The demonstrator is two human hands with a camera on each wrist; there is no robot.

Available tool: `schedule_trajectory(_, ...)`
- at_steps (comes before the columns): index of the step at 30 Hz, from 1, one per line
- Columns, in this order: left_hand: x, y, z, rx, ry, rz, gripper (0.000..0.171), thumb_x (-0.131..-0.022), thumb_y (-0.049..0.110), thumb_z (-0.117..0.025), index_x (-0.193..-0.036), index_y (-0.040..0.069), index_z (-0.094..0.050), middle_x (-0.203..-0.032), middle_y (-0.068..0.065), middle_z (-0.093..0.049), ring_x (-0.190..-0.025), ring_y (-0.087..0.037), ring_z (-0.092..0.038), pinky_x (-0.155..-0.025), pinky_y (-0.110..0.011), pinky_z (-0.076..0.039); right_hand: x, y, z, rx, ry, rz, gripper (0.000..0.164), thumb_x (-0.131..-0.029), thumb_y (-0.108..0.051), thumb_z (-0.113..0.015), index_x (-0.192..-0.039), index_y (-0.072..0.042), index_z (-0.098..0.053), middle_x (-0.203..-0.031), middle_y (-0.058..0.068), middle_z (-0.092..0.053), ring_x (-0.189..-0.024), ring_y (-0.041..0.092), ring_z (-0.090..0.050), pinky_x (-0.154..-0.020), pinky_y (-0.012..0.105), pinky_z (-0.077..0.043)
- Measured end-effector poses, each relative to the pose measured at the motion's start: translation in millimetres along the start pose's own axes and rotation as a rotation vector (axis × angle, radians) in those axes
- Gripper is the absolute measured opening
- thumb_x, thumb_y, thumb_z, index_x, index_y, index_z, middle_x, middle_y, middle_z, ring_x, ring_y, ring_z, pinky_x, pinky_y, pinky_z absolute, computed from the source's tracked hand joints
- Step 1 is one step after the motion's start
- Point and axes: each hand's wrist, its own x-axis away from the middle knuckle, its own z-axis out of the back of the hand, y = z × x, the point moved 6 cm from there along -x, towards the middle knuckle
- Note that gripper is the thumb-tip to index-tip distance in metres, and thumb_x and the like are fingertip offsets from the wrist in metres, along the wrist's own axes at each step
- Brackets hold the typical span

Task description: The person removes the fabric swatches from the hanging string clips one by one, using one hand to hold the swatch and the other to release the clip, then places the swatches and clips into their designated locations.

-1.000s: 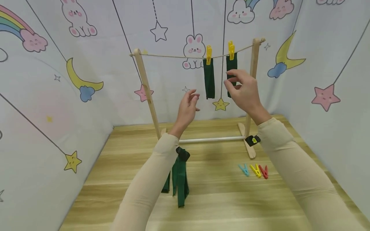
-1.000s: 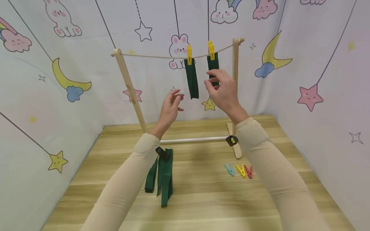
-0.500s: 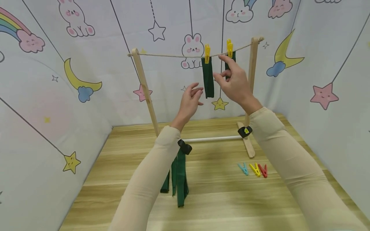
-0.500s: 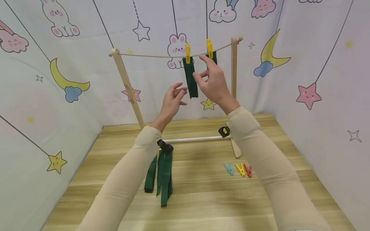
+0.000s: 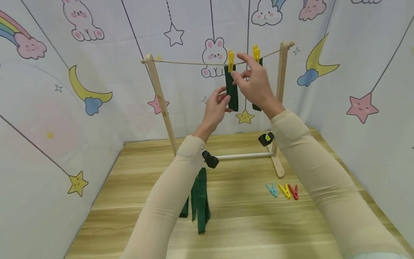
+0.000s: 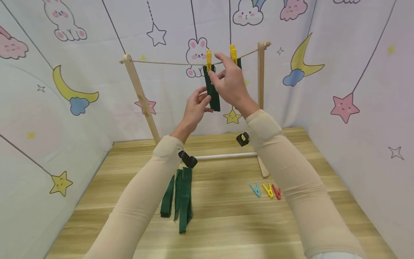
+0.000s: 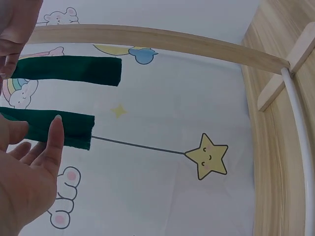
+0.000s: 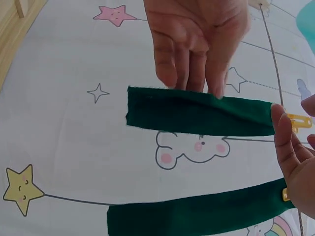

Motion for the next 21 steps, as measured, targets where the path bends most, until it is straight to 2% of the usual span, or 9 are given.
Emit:
schedule_trajectory(3,-3.7,5.4,-2.4,0.033,-0.002,-0.002,0.042,-0.105,0.008,-0.051,-0.146,0.001,-0.044,-0.132,-0.017,-0.062,-0.111,-0.023,-0.064,-0.078,-0.034,-0.058,-6,-3,-3,-0.043,-0.008,-0.045,0.052,-0.102,-0.018,-0.059,-0.149,-0.006,-0.042,-0.151,0.000,-0.046,-0.076,0.022,-0.068,-0.051,0.023,-0.038)
schedule_trajectory(6,-6.0,9.1,-3.9,0.048,0.005,0.011,0.043,-0.104,0.008,-0.051,-0.146,0.001,-0.044,-0.132,-0.017,-0.062,-0.112,-0.022,-0.063,-0.079,-0.034,-0.058,-11,-4,-6,-0.077,-0.009,-0.091,0.051,-0.103,-0.018,-0.056,-0.151,-0.006,-0.040,-0.152,-0.001,-0.044,-0.074,0.022,-0.068,-0.055,0.022,-0.044)
schedule_trajectory(11,-9.1,13.7,-5.5,0.056,0.029,0.044,0.045,-0.105,0.008,-0.051,-0.148,-0.001,-0.042,-0.137,-0.017,-0.058,-0.120,-0.021,-0.059,-0.079,-0.035,-0.058,-18,-6,-8,-0.051,-0.009,-0.174,0.050,-0.106,-0.022,-0.050,-0.152,-0.009,-0.037,-0.152,0.001,-0.046,-0.072,0.022,-0.068,-0.062,0.024,-0.051)
schedule_trajectory(13,-10.2,14.5,-5.7,0.069,0.040,0.047,0.044,-0.105,0.007,-0.051,-0.147,-0.002,-0.043,-0.137,-0.018,-0.058,-0.121,-0.020,-0.058,-0.079,-0.034,-0.058,-21,-6,-9,-0.033,-0.016,-0.200,0.050,-0.106,-0.022,-0.050,-0.152,-0.009,-0.037,-0.151,0.004,-0.047,-0.079,0.023,-0.070,-0.070,0.022,-0.053)
schedule_trajectory(17,-10.5,12.7,-4.6,0.098,0.052,0.031,0.038,-0.104,0.005,-0.051,-0.142,-0.003,-0.049,-0.126,-0.017,-0.063,-0.111,-0.019,-0.060,-0.077,-0.034,-0.058,-23,-8,-12,-0.045,-0.043,-0.239,0.051,-0.106,-0.019,-0.051,-0.153,-0.008,-0.035,-0.149,0.009,-0.048,-0.086,0.025,-0.069,-0.081,0.025,-0.054)
schedule_trajectory(19,-10.8,10.3,-3.9,0.117,0.057,0.021,0.033,-0.104,0.004,-0.051,-0.136,-0.004,-0.054,-0.116,-0.015,-0.064,-0.103,-0.019,-0.062,-0.077,-0.034,-0.058,-24,-8,-12,-0.049,-0.047,-0.252,0.052,-0.106,-0.019,-0.051,-0.153,-0.007,-0.034,-0.147,0.010,-0.049,-0.084,0.023,-0.068,-0.081,0.025,-0.054)
schedule_trajectory(21,-11.3,8.1,-3.5,0.127,0.060,0.014,0.029,-0.104,0.003,-0.052,-0.131,-0.005,-0.058,-0.108,-0.013,-0.065,-0.097,-0.019,-0.062,-0.077,-0.034,-0.058,-25,-9,-11,-0.046,-0.042,-0.260,0.051,-0.106,-0.018,-0.050,-0.153,-0.007,-0.034,-0.145,0.011,-0.051,-0.072,0.023,-0.066,-0.075,0.026,-0.055)
